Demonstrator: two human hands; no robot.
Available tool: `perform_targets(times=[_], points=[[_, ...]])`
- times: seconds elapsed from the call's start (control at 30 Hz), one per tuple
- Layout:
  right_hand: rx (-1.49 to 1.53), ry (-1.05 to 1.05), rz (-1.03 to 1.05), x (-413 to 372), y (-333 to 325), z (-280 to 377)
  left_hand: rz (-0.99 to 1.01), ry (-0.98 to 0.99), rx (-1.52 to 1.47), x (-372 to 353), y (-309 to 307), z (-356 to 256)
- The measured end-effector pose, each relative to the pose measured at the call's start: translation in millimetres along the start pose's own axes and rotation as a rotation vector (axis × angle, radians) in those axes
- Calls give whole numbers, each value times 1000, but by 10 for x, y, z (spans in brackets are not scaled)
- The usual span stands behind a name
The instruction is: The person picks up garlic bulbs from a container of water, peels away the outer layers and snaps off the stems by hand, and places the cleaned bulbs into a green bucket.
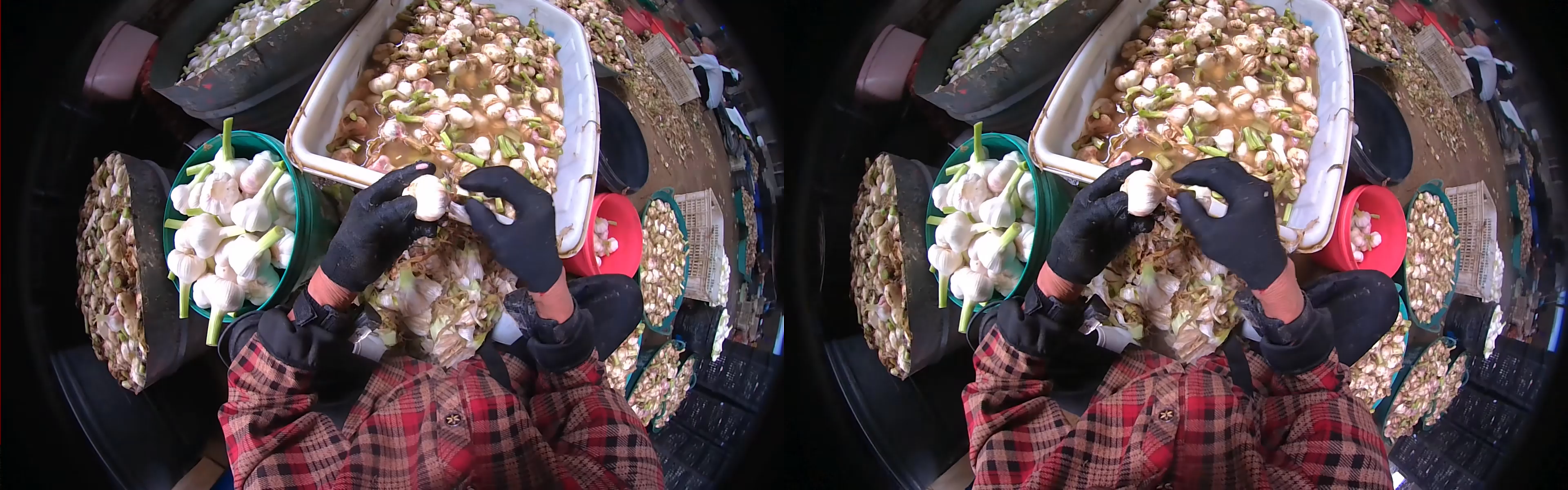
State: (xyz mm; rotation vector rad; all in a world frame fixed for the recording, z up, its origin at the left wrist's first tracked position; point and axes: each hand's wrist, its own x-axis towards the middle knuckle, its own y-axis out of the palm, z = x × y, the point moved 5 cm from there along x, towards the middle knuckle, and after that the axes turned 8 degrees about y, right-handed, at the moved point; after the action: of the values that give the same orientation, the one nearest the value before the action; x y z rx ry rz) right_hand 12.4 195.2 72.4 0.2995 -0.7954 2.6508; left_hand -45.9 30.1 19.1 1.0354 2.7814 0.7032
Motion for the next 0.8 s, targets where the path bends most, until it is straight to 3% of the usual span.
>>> perform_targets(times=[0.03, 0.17, 0.23, 0.37, 0.43, 0.57, 0.63, 0.8], points=[[-24, -108, 29, -20, 47, 92, 31, 52, 99, -4, 20, -23], [-75, -101, 27, -79, 125, 90, 123, 211, 398, -20, 84, -81], [-114, -139, 21, -87, 130, 102, -28, -77, -125, -30, 59, 110], [-214, -271, 14, -123, 161, 95, -61, -115, -93, -43, 49, 130], [-250, -259, 45, -157, 158, 80, 92, -257, 42, -51, 28, 161], [-235, -237, 109, -210, 183, 20, 178, -331, 280, -67, 46, 124], [-185, -148, 119, -215, 179, -35, 253, -91, 371, -35, 83, 109], [-76, 52, 170, -242, 173, -221, 310, -21, 498, -89, 152, 83]])
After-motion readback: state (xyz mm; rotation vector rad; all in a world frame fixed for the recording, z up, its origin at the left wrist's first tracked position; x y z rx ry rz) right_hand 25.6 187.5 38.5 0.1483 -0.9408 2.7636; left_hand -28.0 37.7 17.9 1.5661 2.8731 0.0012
